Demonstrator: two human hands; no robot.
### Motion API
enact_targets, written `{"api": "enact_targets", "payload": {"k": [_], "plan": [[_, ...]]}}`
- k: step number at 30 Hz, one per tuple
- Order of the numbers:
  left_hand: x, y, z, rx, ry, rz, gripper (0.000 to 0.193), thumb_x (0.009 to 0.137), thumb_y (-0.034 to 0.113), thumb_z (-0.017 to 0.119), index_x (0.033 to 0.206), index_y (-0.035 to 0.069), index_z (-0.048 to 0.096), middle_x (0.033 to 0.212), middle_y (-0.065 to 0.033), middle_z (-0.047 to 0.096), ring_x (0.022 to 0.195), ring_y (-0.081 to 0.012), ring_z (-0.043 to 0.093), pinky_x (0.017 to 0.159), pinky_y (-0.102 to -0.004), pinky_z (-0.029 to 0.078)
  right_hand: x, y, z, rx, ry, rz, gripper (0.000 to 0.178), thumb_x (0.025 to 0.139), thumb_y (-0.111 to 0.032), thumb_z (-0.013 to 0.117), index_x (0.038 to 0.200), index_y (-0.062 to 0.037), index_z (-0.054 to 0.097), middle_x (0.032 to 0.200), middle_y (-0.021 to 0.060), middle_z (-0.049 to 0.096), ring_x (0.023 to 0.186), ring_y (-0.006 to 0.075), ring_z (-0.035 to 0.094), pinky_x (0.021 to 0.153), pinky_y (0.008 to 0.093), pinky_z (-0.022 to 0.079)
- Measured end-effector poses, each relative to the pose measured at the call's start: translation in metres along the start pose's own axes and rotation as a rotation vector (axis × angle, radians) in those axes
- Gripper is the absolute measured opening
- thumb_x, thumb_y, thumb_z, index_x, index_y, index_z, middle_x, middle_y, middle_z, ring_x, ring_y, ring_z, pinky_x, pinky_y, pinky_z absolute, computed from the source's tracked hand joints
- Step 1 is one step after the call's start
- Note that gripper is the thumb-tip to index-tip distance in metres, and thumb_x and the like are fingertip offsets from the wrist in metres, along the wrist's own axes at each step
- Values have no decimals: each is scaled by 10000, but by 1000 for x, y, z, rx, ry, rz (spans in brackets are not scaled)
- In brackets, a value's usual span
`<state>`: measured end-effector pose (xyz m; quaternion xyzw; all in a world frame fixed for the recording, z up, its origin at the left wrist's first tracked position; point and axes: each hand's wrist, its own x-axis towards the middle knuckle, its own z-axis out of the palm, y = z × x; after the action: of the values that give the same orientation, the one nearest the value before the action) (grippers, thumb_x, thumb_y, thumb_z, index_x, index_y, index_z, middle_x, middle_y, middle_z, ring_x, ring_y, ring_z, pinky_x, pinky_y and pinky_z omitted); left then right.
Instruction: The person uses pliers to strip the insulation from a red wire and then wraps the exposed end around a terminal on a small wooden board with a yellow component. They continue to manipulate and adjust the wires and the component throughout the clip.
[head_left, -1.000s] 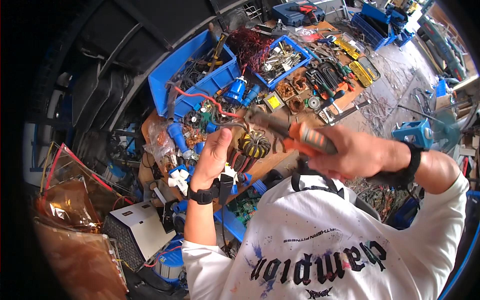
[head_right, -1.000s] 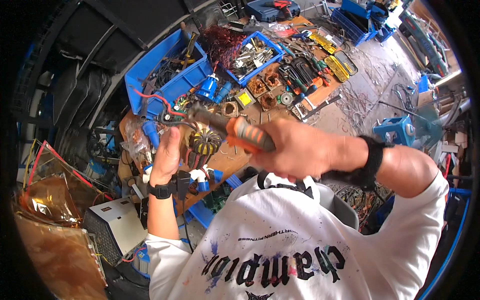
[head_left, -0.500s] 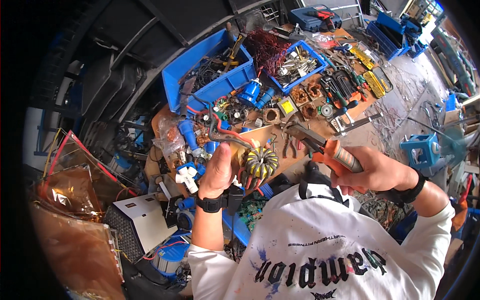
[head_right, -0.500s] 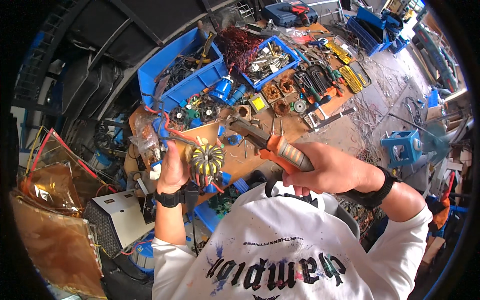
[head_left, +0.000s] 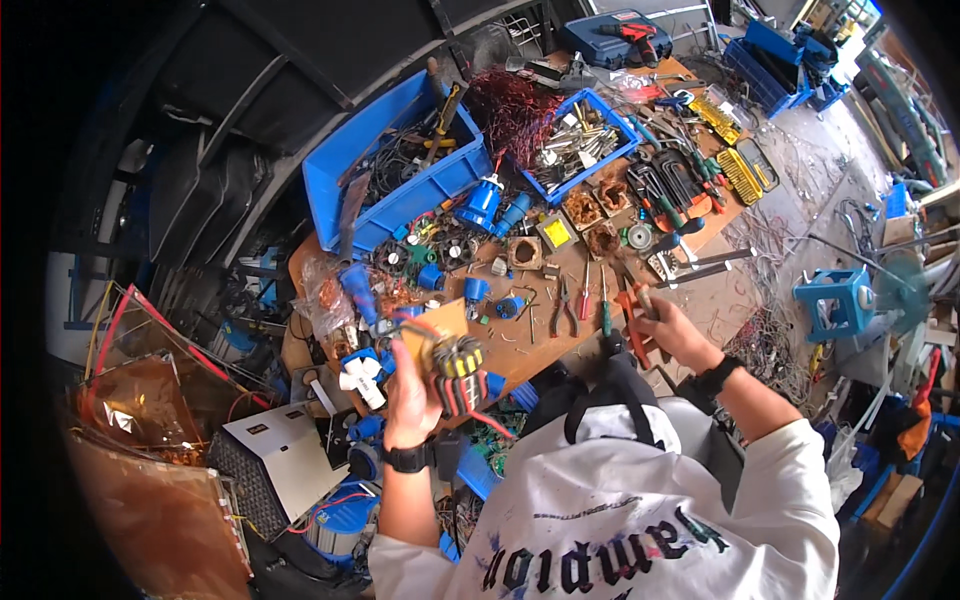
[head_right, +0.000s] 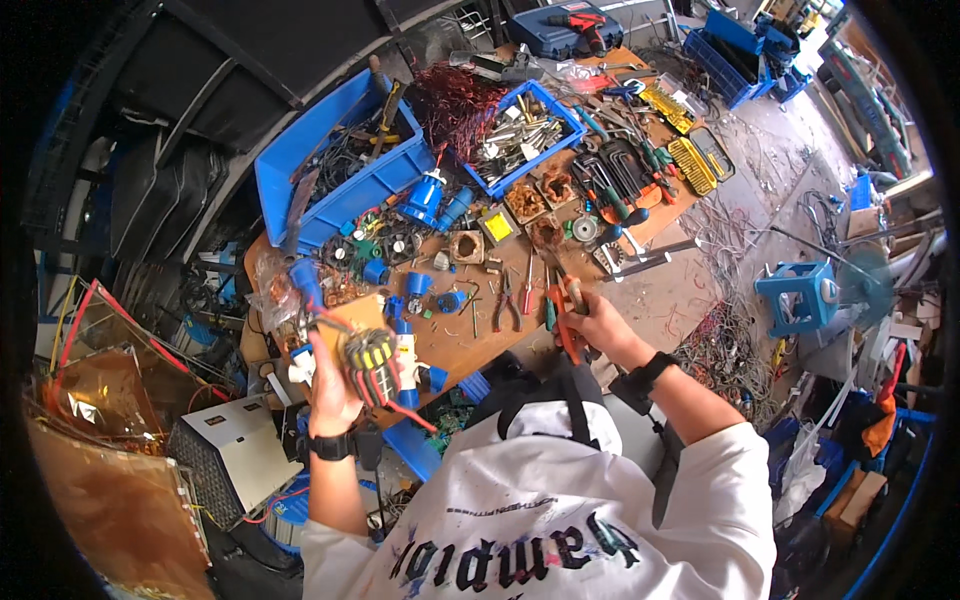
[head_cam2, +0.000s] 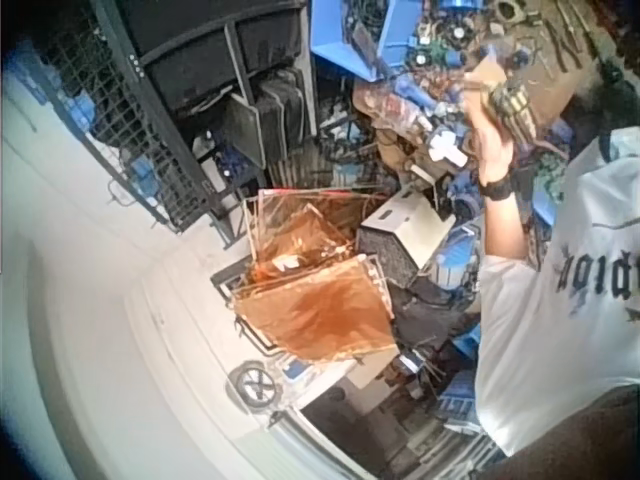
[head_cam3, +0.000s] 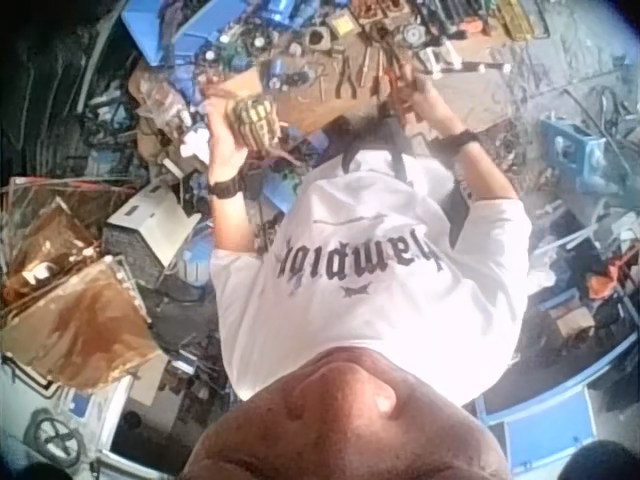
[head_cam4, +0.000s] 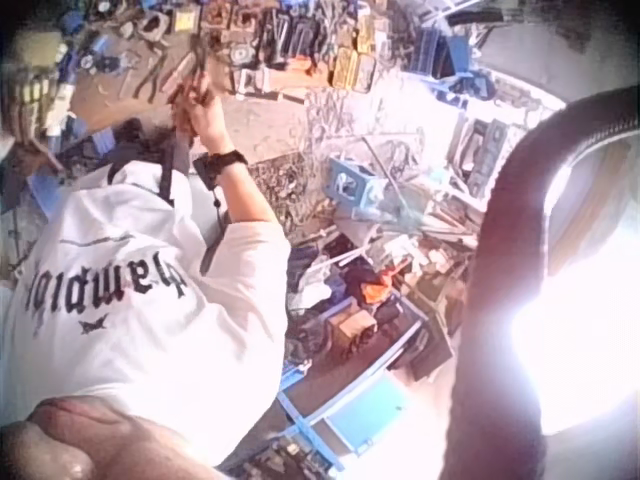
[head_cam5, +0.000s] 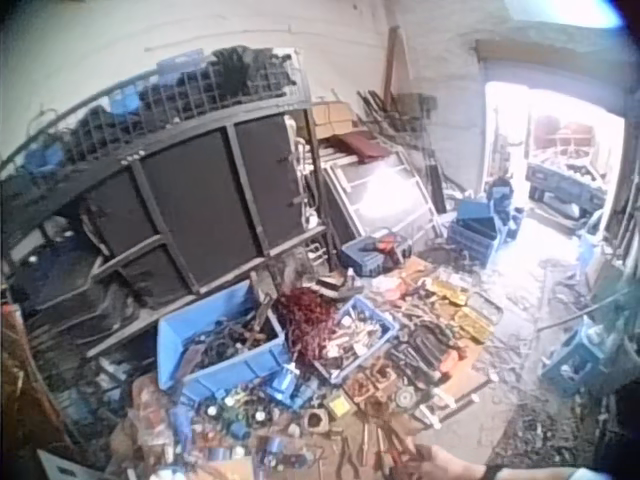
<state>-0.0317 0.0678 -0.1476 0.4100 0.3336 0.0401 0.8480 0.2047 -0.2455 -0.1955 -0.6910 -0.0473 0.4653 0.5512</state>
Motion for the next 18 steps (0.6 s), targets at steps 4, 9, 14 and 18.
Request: {"api": "enact_targets", "payload": {"k": [4,9,14,18], "plan": [[-25,-13,-32,-76,201,3,912,873,789,296,1315,16,491,1169,-167,646,985,-296,674,851,-488,568,51,77,-8,244,28,182,207,901,-116,637,1056,8,576,824,82,658,634,170,639,531,302,524],[-67,-19,-49,-45,447,-44,884,903,766,248,1241,1,533,1099,-165,662,934,-293,679,803,-474,578,114,148,8,367,164,252,185,876,-81,665,1017,2,578,752,68,639,590,174,622,492,306,503],[-89,-28,-59,-88,646,-36,920,885,794,244,1192,-16,555,1013,-150,670,907,-293,668,832,-461,562,162,187,41,594,403,182,140,911,-172,663,958,-51,609,747,30,617,570,132,560,514,271,438],[-92,-19,-39,-162,601,-67,933,866,814,259,1193,-8,556,1077,-119,655,952,-282,653,830,-477,555,180,165,51,714,338,268,154,906,-217,678,981,-104,604,808,-2,623,700,112,590,644,277,498]]}}
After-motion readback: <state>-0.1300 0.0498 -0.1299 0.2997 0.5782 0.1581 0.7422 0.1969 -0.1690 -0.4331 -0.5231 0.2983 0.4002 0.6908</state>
